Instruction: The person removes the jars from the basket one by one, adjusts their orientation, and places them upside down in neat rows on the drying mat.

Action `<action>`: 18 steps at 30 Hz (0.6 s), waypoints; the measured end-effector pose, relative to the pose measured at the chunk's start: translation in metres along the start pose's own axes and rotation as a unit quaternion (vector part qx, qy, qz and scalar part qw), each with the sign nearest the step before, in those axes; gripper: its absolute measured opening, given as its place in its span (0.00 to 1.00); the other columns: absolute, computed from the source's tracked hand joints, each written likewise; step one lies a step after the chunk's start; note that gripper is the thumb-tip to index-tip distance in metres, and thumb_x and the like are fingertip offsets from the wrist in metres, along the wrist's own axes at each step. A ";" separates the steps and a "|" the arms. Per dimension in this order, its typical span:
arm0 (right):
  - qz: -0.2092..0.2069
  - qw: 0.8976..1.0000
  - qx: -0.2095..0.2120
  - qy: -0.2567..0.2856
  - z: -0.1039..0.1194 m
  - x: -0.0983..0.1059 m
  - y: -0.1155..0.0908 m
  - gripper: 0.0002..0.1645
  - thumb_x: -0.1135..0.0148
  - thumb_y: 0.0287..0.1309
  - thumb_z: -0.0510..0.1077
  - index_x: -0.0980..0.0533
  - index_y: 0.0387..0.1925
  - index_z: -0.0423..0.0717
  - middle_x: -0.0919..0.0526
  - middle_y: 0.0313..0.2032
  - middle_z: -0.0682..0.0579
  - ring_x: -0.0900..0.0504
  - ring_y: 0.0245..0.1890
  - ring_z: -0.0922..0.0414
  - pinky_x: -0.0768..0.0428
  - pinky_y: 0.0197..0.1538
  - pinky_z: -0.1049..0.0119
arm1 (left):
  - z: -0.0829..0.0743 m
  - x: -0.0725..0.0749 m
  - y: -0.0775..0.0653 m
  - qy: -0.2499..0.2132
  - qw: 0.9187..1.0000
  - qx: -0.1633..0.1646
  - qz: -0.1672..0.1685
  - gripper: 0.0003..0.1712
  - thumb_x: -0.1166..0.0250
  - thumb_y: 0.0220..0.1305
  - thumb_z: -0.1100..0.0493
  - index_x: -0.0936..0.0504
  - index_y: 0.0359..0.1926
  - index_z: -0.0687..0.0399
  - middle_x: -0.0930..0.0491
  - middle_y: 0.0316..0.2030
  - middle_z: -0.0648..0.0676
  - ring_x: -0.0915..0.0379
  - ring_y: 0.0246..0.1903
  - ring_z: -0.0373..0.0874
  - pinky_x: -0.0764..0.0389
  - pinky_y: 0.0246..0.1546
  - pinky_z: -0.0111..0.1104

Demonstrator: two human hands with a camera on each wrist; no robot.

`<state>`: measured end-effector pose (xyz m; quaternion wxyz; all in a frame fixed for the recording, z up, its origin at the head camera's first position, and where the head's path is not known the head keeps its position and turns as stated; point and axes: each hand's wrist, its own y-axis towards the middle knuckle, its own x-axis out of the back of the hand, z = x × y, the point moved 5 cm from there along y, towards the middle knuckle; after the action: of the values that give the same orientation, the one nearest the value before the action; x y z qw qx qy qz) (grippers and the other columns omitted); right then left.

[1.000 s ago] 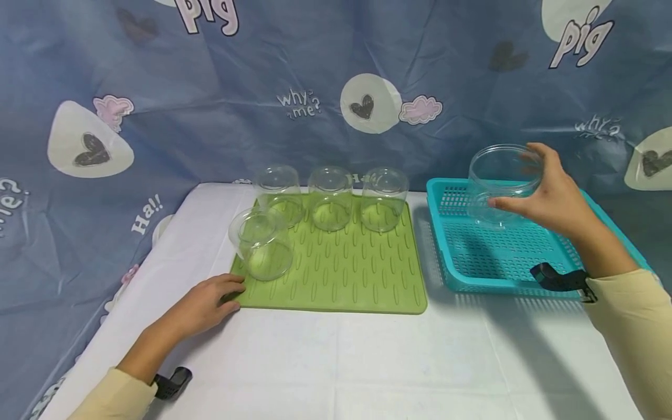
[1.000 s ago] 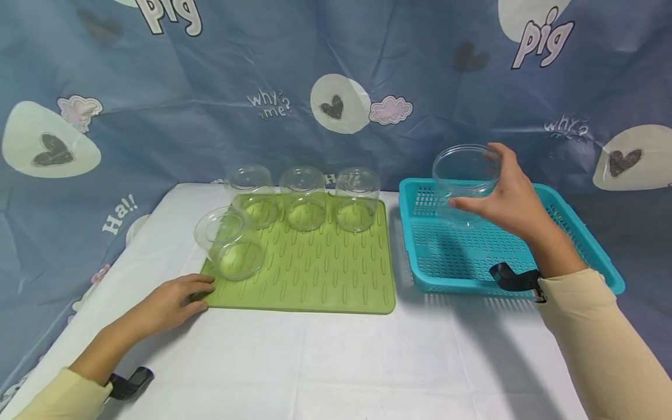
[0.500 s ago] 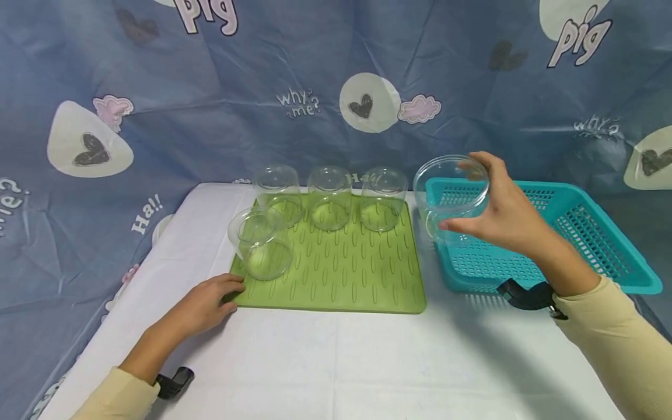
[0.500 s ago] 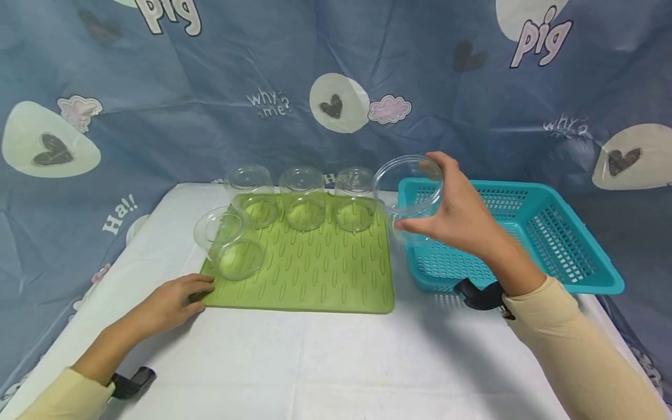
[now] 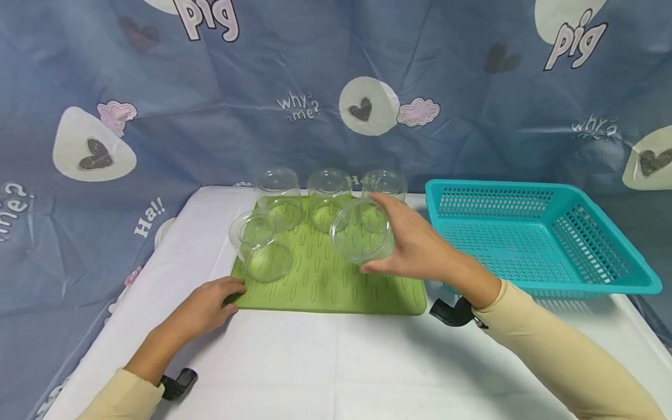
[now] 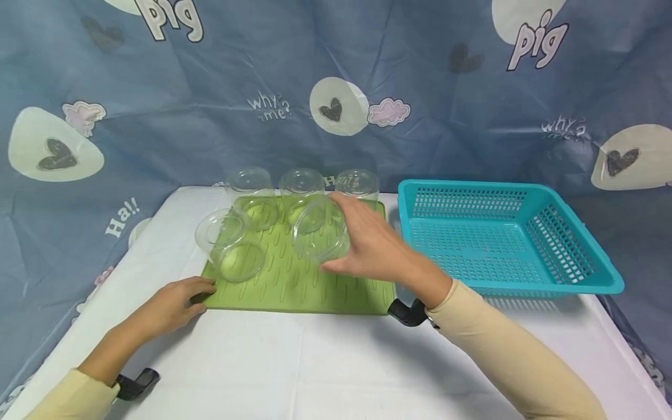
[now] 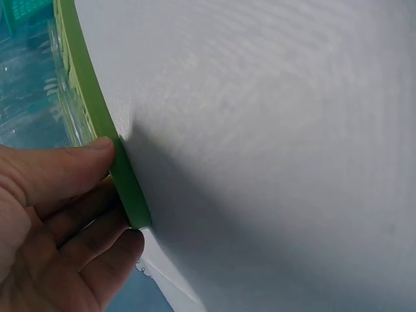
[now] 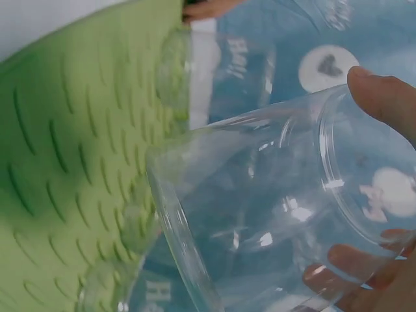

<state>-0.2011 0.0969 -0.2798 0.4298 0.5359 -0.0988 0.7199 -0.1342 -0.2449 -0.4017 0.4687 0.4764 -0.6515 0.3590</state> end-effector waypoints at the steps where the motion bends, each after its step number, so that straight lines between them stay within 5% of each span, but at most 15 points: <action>1: 0.008 1.000 0.002 -0.003 0.001 -0.004 0.001 0.72 0.17 0.35 0.62 0.48 0.75 0.42 0.34 0.71 0.43 0.32 0.70 0.45 0.30 0.70 0.43 | 0.000 0.000 0.000 -0.001 1.000 0.000 0.001 0.19 0.31 0.57 0.68 0.18 0.52 0.66 0.20 0.56 0.67 0.25 0.58 0.66 0.24 0.60 0.57; 18: 0.030 0.999 -0.009 0.008 -0.001 -0.018 -0.002 0.72 0.18 0.36 0.62 0.49 0.77 0.49 0.36 0.72 0.46 0.33 0.71 0.46 0.30 0.70 0.42 | 0.001 -0.002 -0.001 -0.019 1.000 0.004 0.009 0.21 0.31 0.57 0.67 0.19 0.53 0.67 0.22 0.58 0.68 0.27 0.60 0.67 0.26 0.61 0.58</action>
<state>-0.1992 0.0898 -0.2961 0.4131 0.5230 -0.1177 0.7361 -0.1332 -0.2456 -0.4042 0.4506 0.4790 -0.6634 0.3568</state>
